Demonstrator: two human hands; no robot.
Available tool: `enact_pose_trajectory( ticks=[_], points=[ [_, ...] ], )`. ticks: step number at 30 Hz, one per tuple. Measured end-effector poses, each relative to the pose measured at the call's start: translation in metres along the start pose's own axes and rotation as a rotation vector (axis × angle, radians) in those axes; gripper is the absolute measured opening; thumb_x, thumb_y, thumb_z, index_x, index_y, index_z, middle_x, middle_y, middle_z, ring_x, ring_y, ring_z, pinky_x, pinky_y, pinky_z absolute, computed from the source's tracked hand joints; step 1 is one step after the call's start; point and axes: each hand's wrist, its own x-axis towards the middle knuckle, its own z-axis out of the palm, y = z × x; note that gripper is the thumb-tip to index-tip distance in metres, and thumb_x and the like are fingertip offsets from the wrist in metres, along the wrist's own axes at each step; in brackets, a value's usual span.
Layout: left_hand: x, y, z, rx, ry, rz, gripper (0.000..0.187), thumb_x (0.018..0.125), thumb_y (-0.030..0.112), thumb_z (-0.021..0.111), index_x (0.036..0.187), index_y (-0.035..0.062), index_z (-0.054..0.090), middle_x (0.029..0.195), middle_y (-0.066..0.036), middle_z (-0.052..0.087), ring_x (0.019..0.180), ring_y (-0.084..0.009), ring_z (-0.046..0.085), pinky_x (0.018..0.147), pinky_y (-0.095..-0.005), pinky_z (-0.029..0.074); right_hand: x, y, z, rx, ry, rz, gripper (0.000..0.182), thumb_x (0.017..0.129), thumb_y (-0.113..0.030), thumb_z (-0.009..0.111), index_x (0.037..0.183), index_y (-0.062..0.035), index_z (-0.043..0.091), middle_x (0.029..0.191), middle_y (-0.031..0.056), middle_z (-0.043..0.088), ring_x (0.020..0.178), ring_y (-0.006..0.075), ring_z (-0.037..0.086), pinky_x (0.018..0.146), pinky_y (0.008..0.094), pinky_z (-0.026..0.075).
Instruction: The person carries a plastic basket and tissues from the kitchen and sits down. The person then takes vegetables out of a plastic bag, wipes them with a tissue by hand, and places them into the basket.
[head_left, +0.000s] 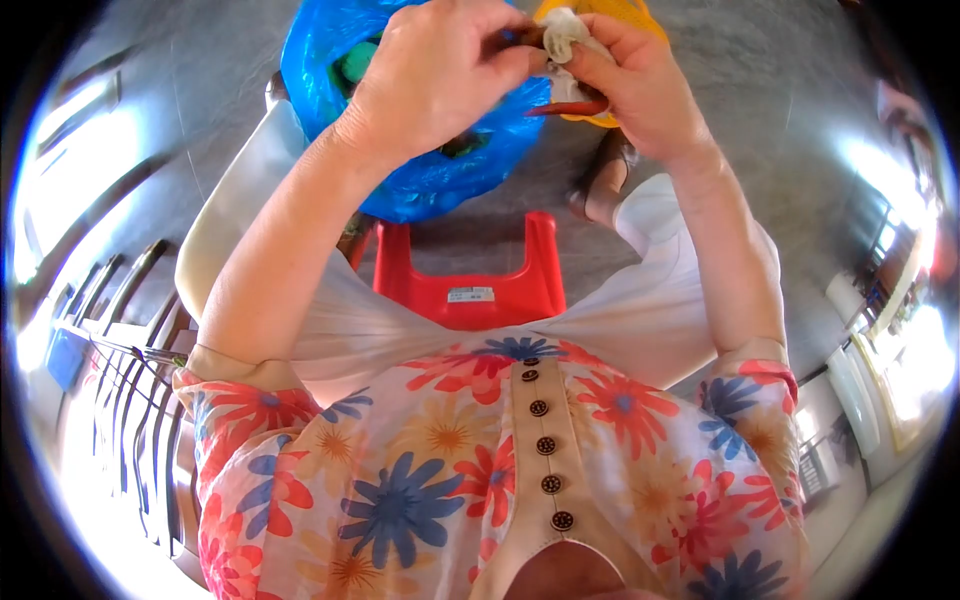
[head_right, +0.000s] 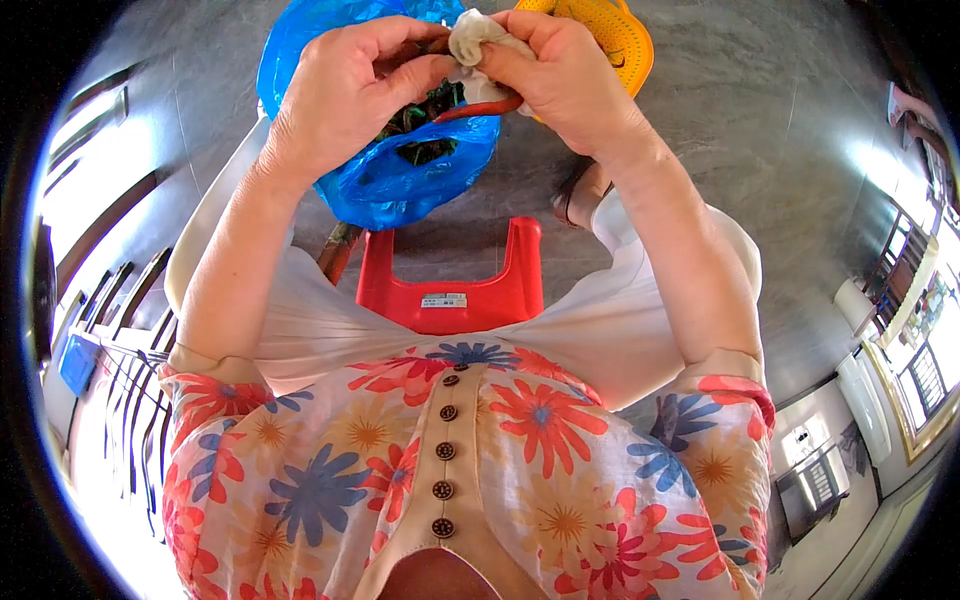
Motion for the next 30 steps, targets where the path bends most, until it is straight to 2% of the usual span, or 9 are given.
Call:
enact_pose_trajectory(
  ticks=[3, 6, 9, 12, 15, 18, 21, 24, 30],
  points=[
    [0.000, 0.002, -0.002, -0.002, 0.115, 0.055, 0.023, 0.077, 0.007, 0.061, 0.099, 0.0007, 0.060, 0.079, -0.015, 0.064, 0.071, -0.0267, 0.064, 0.061, -0.0292, 0.049, -0.001, -0.004, -0.002, -0.189, 0.053, 0.055, 0.027, 0.091, -0.021, 0.051, 0.108, -0.0013, 0.055, 0.084, 0.0010, 0.060, 0.073, 0.0058, 0.058, 0.065, 0.0184, 0.049],
    [0.000, 0.006, -0.003, 0.061, 0.195, 0.112, 0.021, 0.076, 0.007, 0.062, 0.097, 0.0012, 0.061, 0.079, -0.014, 0.064, 0.071, -0.0270, 0.064, 0.062, -0.0298, 0.049, 0.001, 0.003, -0.004, 0.213, -0.105, 0.107, 0.025, 0.091, -0.021, 0.053, 0.107, -0.0016, 0.056, 0.083, 0.0003, 0.060, 0.075, 0.0050, 0.057, 0.067, 0.0189, 0.049],
    [0.002, -0.004, 0.002, 0.150, 0.313, 0.346, 0.020, 0.075, 0.006, 0.062, 0.095, 0.0014, 0.061, 0.081, -0.013, 0.064, 0.071, -0.0274, 0.064, 0.061, -0.0304, 0.049, -0.001, 0.000, 0.007, 0.375, -0.012, 0.093, 0.023, 0.090, -0.019, 0.054, 0.106, -0.0030, 0.057, 0.081, 0.0003, 0.060, 0.074, 0.0067, 0.058, 0.067, 0.0196, 0.049],
    [0.001, 0.000, 0.005, 0.091, 0.361, 0.407, 0.018, 0.075, 0.004, 0.061, 0.092, 0.0014, 0.061, 0.084, -0.015, 0.064, 0.075, -0.0287, 0.063, 0.062, -0.0308, 0.049, 0.005, 0.002, 0.005, 0.471, 0.020, 0.040, 0.022, 0.086, -0.003, 0.052, 0.108, -0.0017, 0.054, 0.090, 0.0020, 0.059, 0.077, 0.0083, 0.057, 0.066, 0.0197, 0.045],
    [-0.004, 0.017, -0.005, 0.057, 0.167, 0.095, 0.019, 0.077, 0.004, 0.061, 0.095, 0.0010, 0.061, 0.083, -0.013, 0.064, 0.074, -0.0224, 0.064, 0.064, -0.0282, 0.048, 0.000, -0.006, 0.003, 0.118, 0.060, 0.096, 0.018, 0.085, -0.005, 0.054, 0.103, -0.0023, 0.056, 0.082, -0.0004, 0.059, 0.072, 0.0055, 0.055, 0.062, 0.0170, 0.043],
    [0.001, -0.008, 0.000, -0.106, 0.018, -0.002, 0.029, 0.083, 0.020, 0.063, 0.104, 0.0001, 0.060, 0.083, -0.005, 0.064, 0.071, -0.0088, 0.059, 0.065, -0.0217, 0.048, -0.003, 0.009, 0.003, -0.308, 0.098, -0.125, 0.023, 0.089, -0.016, 0.053, 0.108, -0.0028, 0.056, 0.089, 0.0030, 0.060, 0.078, 0.0101, 0.059, 0.069, 0.0211, 0.049],
    [0.004, -0.010, -0.005, -0.345, -0.181, -0.210, 0.032, 0.082, 0.016, 0.064, 0.109, 0.0001, 0.058, 0.089, -0.004, 0.063, 0.078, -0.0094, 0.059, 0.072, -0.0207, 0.047, -0.004, 0.008, 0.006, -0.303, 0.105, -0.125, 0.023, 0.089, -0.013, 0.052, 0.109, -0.0032, 0.056, 0.094, 0.0041, 0.060, 0.084, 0.0111, 0.058, 0.073, 0.0222, 0.048],
    [0.004, 0.012, -0.011, -0.286, -0.044, -0.204, 0.020, 0.079, 0.004, 0.060, 0.099, 0.0007, 0.060, 0.078, -0.009, 0.064, 0.073, -0.0123, 0.060, 0.066, -0.0254, 0.047, -0.002, -0.009, 0.016, 0.033, 0.109, 0.027, 0.015, 0.085, -0.006, 0.054, 0.099, -0.0028, 0.057, 0.078, -0.0016, 0.058, 0.066, 0.0045, 0.052, 0.056, 0.0162, 0.039],
    [0.004, 0.000, -0.008, -0.405, 0.097, -0.115, 0.022, 0.081, 0.005, 0.060, 0.102, -0.0008, 0.059, 0.083, -0.004, 0.062, 0.074, -0.0079, 0.055, 0.069, -0.0229, 0.046, 0.003, -0.001, 0.009, 0.091, 0.079, -0.031, 0.011, 0.087, -0.007, 0.053, 0.096, -0.0035, 0.058, 0.075, -0.0022, 0.056, 0.059, 0.0036, 0.046, 0.050, 0.0176, 0.034]
  ],
)
